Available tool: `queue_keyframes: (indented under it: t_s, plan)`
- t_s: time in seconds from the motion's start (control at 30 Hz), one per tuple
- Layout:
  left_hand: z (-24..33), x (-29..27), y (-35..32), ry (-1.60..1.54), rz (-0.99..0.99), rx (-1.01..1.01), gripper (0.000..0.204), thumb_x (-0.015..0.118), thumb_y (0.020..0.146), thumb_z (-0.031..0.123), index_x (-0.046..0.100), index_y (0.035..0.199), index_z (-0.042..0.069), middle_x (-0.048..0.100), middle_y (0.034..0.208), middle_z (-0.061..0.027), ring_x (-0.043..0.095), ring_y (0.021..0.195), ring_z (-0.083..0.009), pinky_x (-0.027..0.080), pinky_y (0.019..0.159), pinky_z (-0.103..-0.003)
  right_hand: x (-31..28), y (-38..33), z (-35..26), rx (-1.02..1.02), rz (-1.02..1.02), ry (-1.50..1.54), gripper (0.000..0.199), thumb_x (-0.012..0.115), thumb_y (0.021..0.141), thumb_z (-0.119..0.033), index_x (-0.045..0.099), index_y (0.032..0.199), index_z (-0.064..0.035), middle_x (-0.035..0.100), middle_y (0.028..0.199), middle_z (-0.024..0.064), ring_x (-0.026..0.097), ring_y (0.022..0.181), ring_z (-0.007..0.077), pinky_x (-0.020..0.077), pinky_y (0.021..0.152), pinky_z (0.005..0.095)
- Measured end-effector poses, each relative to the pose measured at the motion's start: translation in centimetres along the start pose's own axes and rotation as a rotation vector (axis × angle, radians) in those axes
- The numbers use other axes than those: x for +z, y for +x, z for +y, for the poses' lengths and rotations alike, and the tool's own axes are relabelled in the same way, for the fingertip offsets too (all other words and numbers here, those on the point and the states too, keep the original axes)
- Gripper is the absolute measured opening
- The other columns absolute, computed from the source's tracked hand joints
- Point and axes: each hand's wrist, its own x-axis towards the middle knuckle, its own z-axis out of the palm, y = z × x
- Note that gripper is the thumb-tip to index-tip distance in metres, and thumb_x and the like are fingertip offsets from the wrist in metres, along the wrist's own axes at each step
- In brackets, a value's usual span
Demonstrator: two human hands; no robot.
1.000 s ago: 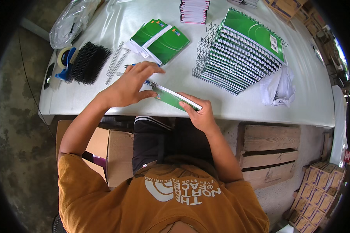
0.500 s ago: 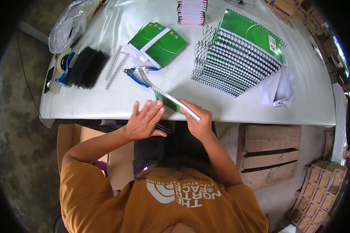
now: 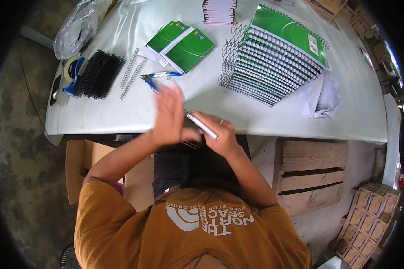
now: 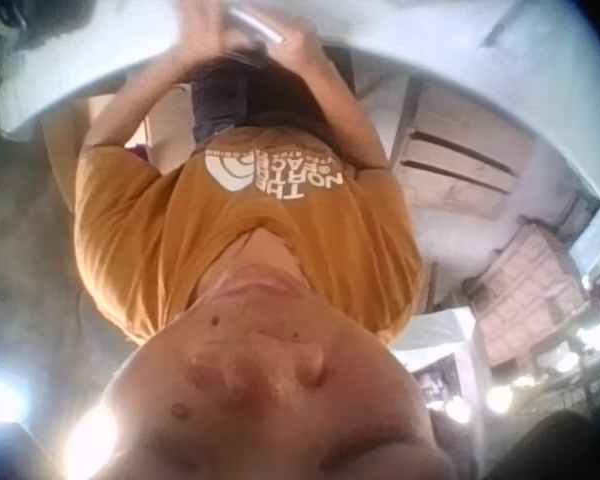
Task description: The person assembles spiral notebooks by manually threading a plastic spiral coil through the punched holes of paper stacks and green covers, then using a tool to trim the excess coil.
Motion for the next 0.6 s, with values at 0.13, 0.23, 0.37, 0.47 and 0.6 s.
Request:
queue_keyframes:
  t_s: [0.13,0.23,0.37,0.47,0.6]
  plan:
    - [1.1,-0.5,-0.3,0.017,0.117,0.275,0.096,0.045,0.069,0.076,0.042,0.128,0.001,0.035,0.128,-0.0359,0.035,0.117,-0.0548,0.026,0.094,-0.065,-0.7,-0.3,0.6,0.052,-0.024,-0.017,0.047,0.059,0.07,0.008,0.057,0.116,-0.0039,0.064,0.105,0.0151,0.064,0.092,0.0292,0.0531,0.077,0.036]
    - [1.2,0.1,2.9,0.003,0.325,0.02,0.102,0.045,0.066,0.078,0.038,0.131,-0.001,0.029,0.13,-0.0363,0.031,0.119,-0.0542,0.021,0.096,-0.065,-0.2,0.2,0.2,-0.116,-0.021,-0.074,0.044,0.063,0.071,0.004,0.058,0.114,-0.004,0.064,0.105,0.0136,0.064,0.092,0.0292,0.0529,0.077,0.0363]
    - [3.0,0.0,0.6,-0.116,0.024,0.415,0.116,0.046,0.065,0.08,0.022,0.137,-0.007,0.016,0.138,-0.0369,0.013,0.129,-0.0539,0.01,0.099,-0.068,-0.6,-0.2,0.4,0.08,-0.053,0.025,0.039,0.061,0.075,0.001,0.056,0.114,-0.0018,0.063,0.106,0.0142,0.063,0.094,0.0304,0.0522,0.078,0.0371]
    - [1.4,-1.3,5.0,0.096,0.289,0.218,0.116,0.043,0.066,0.081,0.021,0.138,-0.008,0.017,0.137,-0.0376,0.01,0.129,-0.0557,0.008,0.099,-0.068,0.2,0.6,0.7,-0.011,-0.006,0.038,0.039,0.061,0.076,0.0,0.057,0.114,-0.0039,0.063,0.106,0.0145,0.063,0.094,0.0308,0.0522,0.078,0.0371]
    - [2.9,3.0,-1.3,-0.158,-0.04,0.037,0.118,0.04,0.065,0.082,0.02,0.138,-0.008,0.018,0.137,-0.0411,0.005,0.131,-0.0562,0.003,0.1,-0.067,0.8,0.2,0.8,0.209,0.054,0.112,0.051,0.061,0.076,0.001,0.049,0.125,-0.0059,0.063,0.107,0.015,0.062,0.093,0.0339,0.052,0.077,0.0376]
